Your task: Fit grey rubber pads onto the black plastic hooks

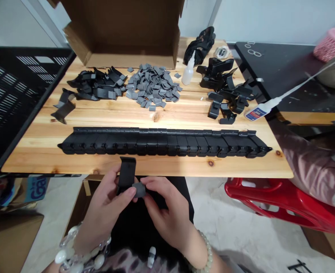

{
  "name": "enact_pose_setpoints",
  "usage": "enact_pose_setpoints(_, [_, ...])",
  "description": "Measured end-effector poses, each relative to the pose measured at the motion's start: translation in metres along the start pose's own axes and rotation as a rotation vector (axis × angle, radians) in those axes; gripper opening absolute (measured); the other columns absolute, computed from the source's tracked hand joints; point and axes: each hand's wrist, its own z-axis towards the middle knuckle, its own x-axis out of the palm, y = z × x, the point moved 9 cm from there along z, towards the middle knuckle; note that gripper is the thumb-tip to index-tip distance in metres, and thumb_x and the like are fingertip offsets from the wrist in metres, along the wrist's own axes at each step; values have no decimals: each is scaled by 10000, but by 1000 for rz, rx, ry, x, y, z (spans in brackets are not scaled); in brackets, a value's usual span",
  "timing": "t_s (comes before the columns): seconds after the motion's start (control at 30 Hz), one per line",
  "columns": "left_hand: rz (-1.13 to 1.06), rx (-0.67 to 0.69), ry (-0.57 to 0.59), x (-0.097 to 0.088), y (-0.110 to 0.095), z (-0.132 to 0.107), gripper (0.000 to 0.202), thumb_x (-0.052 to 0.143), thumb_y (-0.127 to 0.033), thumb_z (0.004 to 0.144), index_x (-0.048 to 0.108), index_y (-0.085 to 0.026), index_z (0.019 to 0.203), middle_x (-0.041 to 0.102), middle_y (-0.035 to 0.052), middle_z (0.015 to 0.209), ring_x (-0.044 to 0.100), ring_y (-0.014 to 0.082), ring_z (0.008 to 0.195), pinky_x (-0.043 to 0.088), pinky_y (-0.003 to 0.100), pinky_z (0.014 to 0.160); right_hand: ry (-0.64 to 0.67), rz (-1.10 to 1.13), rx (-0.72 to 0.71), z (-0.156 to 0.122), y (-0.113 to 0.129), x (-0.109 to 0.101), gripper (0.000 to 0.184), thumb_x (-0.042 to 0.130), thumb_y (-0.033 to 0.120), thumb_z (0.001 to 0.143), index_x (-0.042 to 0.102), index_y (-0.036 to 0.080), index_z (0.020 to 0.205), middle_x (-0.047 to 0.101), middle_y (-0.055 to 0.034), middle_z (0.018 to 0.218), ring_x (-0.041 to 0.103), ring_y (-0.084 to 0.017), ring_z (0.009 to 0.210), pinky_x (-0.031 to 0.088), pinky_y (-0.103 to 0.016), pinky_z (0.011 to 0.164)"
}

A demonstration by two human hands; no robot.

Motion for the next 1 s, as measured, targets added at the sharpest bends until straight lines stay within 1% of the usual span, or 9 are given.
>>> enact_pose_setpoints(0.2, [-53, 12, 14, 0, 1, -1, 349, 665, -305, 908, 499, -244, 1209, 647, -18, 871, 613, 84, 758, 512, 165, 702, 13, 18, 12, 2, 0, -1, 553, 585, -56, 822, 519, 275, 1260, 636, -35, 1141, 614, -167, 1095, 535, -340, 960])
enact_pose_setpoints(0.37, [-138, 25, 61, 3, 1, -3, 284, 640, -321, 930, 523, -249, 1178, 637, -14, 918, 598, 78, 756, 515, 175, 724, 14, 50, 41, 3, 1, 0, 536, 573, -69, 824, 546, 284, 1225, 644, -11, 1075, 628, -145, 1005, 543, -306, 873])
enact_pose_setpoints(0.57, [-124, 52, 84, 1, -2, -3, 261, 628, -286, 941, 527, -266, 1182, 624, -26, 917, 588, 70, 798, 499, 153, 754, 29, 24, 10, 9, 4, 1, 488, 579, -75, 817, 591, 247, 1184, 658, -19, 1016, 628, -148, 944, 539, -310, 826])
enact_pose_setpoints(0.67, [-106, 59, 84, 1, -4, -3, 255, 623, -279, 944, 524, -272, 1178, 627, -32, 931, 596, 67, 805, 501, 149, 763, 46, -28, -43, 12, 11, 2, 470, 571, -78, 817, 600, 233, 1168, 664, -22, 1000, 624, -145, 933, 535, -307, 825])
enact_pose_setpoints(0.77, [-70, 56, 89, 3, -6, -2, 246, 620, -266, 944, 516, -260, 1167, 624, -34, 923, 594, 60, 780, 504, 146, 756, 72, -115, -77, 14, 17, 3, 425, 543, -68, 836, 623, 222, 1137, 653, -31, 1010, 621, -130, 912, 533, -276, 795])
enact_pose_setpoints(0.87, [-27, 55, 96, 5, -8, 0, 196, 587, -249, 958, 518, -240, 1142, 619, -32, 895, 589, 59, 757, 503, 149, 746, 59, -187, -29, 17, 15, 1, 339, 547, -32, 857, 647, 209, 1073, 649, -29, 989, 627, -109, 885, 527, -229, 771])
enact_pose_setpoints(1.0, [4, 55, 91, 4, -8, 0, 157, 537, -244, 979, 515, -236, 1134, 628, -13, 973, 592, 63, 744, 511, 174, 744, 53, -227, -5, 18, 13, 2, 242, 588, 11, 858, 663, 191, 1001, 668, -24, 930, 641, -103, 859, 530, -203, 776])
